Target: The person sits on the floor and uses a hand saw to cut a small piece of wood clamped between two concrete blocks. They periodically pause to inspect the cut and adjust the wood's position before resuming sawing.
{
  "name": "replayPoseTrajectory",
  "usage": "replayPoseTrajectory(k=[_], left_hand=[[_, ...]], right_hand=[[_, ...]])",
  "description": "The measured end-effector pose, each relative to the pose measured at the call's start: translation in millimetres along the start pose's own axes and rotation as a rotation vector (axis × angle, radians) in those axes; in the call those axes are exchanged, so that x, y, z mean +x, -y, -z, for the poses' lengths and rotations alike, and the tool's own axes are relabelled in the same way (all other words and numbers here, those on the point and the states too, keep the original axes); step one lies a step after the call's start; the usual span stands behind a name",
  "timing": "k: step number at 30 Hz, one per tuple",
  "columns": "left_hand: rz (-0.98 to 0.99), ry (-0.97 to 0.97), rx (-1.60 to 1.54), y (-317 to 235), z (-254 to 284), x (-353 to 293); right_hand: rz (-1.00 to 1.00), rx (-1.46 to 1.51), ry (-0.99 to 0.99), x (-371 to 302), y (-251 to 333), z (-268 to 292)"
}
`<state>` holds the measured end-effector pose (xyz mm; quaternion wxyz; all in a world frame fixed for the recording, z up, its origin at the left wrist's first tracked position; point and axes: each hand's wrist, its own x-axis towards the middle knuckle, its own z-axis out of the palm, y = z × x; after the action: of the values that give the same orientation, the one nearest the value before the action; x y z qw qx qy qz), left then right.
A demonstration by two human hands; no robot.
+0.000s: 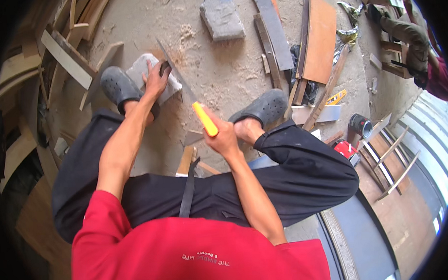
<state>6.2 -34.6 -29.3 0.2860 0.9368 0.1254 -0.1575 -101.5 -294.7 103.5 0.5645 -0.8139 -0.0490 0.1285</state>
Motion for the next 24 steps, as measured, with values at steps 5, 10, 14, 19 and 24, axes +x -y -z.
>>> replayPoseTrajectory(k=[5, 10, 14, 19, 24], left_hand=[[-0.035, -0.029, 0.012, 18.2, -9.7, -8.0], [-0.032, -0.012, -0.012, 12.1, -7.4, -7.2], [-0.025, -0.013, -0.027, 11.2, -1.1, -3.7], [-0.025, 0.025, -0.013, 6.3, -3.1, -6.1], [0.007, -0.051, -0.063, 17.7, -9.9, -3.3]], right_hand=[[0.085, -0.04, 0.026, -13.7, 7.6, 9.9], [-0.251, -0.072, 0.151, 36.0, 31.4, -2.0], [0.119, -0.004, -0.001, -7.6, 9.1, 4.0], [-0.183, -0.028, 0.11, 35.1, 20.4, -5.3], [0.037, -0.038, 0.026, -5.4, 1.0, 5.0]])
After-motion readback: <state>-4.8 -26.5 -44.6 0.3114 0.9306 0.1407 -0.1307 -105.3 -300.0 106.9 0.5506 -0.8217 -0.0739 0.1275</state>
